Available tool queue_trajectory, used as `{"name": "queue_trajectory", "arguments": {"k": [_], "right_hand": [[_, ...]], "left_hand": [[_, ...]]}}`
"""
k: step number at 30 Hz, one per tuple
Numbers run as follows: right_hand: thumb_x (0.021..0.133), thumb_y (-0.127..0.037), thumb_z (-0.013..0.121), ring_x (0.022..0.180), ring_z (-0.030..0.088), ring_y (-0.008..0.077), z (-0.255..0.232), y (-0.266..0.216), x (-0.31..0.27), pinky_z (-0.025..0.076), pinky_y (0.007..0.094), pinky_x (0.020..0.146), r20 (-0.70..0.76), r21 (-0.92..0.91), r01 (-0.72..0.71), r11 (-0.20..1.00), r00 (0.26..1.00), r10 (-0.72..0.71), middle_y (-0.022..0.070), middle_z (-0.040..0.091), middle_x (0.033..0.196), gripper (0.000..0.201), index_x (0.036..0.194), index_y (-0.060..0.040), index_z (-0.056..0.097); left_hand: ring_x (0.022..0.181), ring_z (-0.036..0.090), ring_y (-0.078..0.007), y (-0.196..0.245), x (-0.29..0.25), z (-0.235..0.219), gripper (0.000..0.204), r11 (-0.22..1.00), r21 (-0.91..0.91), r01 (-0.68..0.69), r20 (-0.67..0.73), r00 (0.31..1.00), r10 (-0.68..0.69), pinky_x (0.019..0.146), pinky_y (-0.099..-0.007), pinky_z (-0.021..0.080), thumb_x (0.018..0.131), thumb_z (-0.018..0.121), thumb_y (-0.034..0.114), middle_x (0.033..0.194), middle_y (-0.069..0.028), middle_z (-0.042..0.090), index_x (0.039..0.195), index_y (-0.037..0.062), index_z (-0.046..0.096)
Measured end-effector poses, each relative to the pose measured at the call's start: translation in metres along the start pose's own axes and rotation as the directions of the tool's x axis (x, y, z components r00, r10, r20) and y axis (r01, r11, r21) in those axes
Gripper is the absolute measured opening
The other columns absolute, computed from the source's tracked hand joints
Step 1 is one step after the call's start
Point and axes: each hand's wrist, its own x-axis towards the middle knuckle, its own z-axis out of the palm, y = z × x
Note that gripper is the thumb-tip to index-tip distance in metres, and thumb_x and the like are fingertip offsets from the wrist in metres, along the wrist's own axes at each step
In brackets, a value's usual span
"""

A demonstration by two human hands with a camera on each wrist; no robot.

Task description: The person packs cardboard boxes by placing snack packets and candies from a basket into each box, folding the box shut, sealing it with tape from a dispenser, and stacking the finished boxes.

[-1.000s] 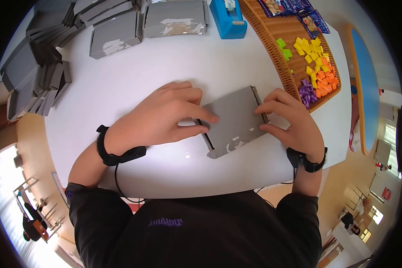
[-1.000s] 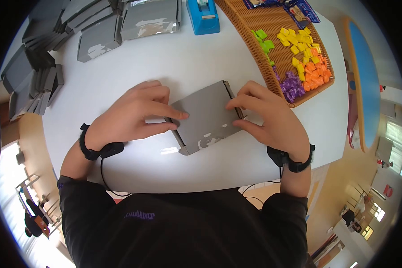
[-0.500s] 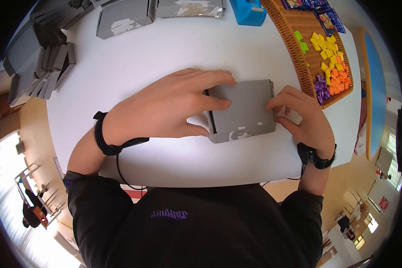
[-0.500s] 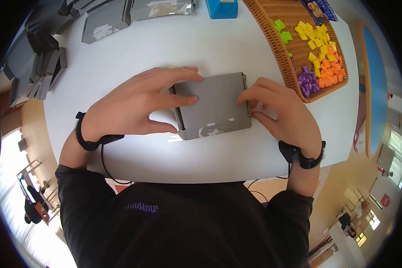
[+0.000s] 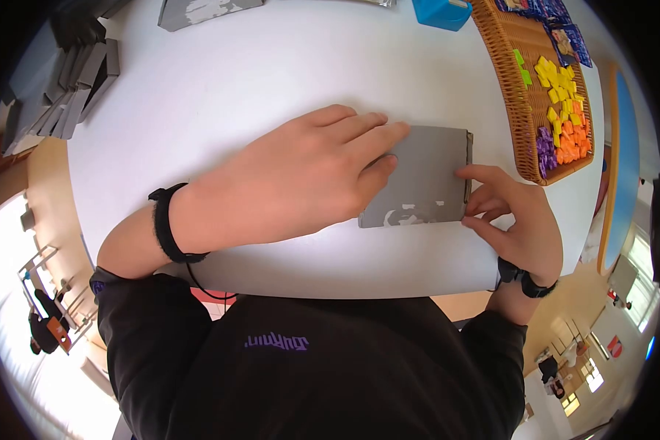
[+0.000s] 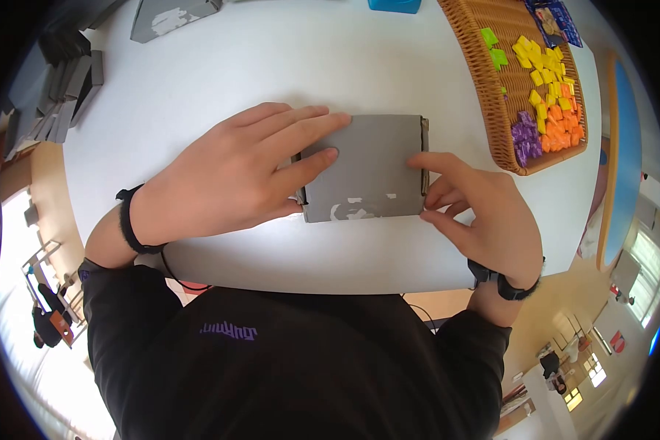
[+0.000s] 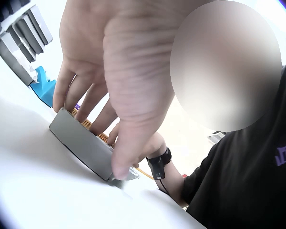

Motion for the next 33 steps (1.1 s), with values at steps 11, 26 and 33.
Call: {"name": "queue_trajectory", "arguments": {"k": [11,26,33], "right_hand": [[0.083,0.005,0.082,0.074,0.079,0.0225,0.007,0.0,-0.002,0.062,0.0297,0.066,-0.044,0.042,-0.053,0.998,0.998,0.055,0.0077,0.078,0.086,0.052,0.13,-0.0097,0.063],[0.083,0.002,0.082,0.067,0.074,0.02,0.013,0.003,0.001,0.05,0.0299,0.057,-0.103,-0.109,0.01,0.994,0.995,-0.021,0.0038,0.073,0.086,0.04,0.108,-0.0082,0.053],[0.085,0.004,0.078,0.074,0.072,0.0299,0.015,-0.001,0.008,0.054,0.0393,0.067,-0.176,-0.265,-0.03,0.964,0.984,-0.017,0.0097,0.07,0.086,0.038,0.111,-0.0087,0.054]], "left_hand": [[0.128,0.065,-0.0364,0.004,0.003,0.0,0.055,1.0,0.013,0.017,0.006,1.0,-0.017,0.106,-0.0466,0.056,0.069,0.088,0.014,0.151,-0.0207,0.057,0.118,-0.0026,0.069],[0.134,0.06,-0.0433,0.009,0.007,-0.005,0.055,0.994,-0.075,0.08,0.086,0.994,-0.073,0.11,-0.0514,0.053,0.073,0.078,0.004,0.154,-0.0242,0.05,0.124,-0.0011,0.059],[0.124,0.063,-0.0438,0.006,0.007,-0.014,0.058,0.951,-0.27,0.151,0.131,0.984,-0.119,0.103,-0.0505,0.055,0.073,0.087,0.012,0.152,-0.0227,0.049,0.122,0.0018,0.057]]}}
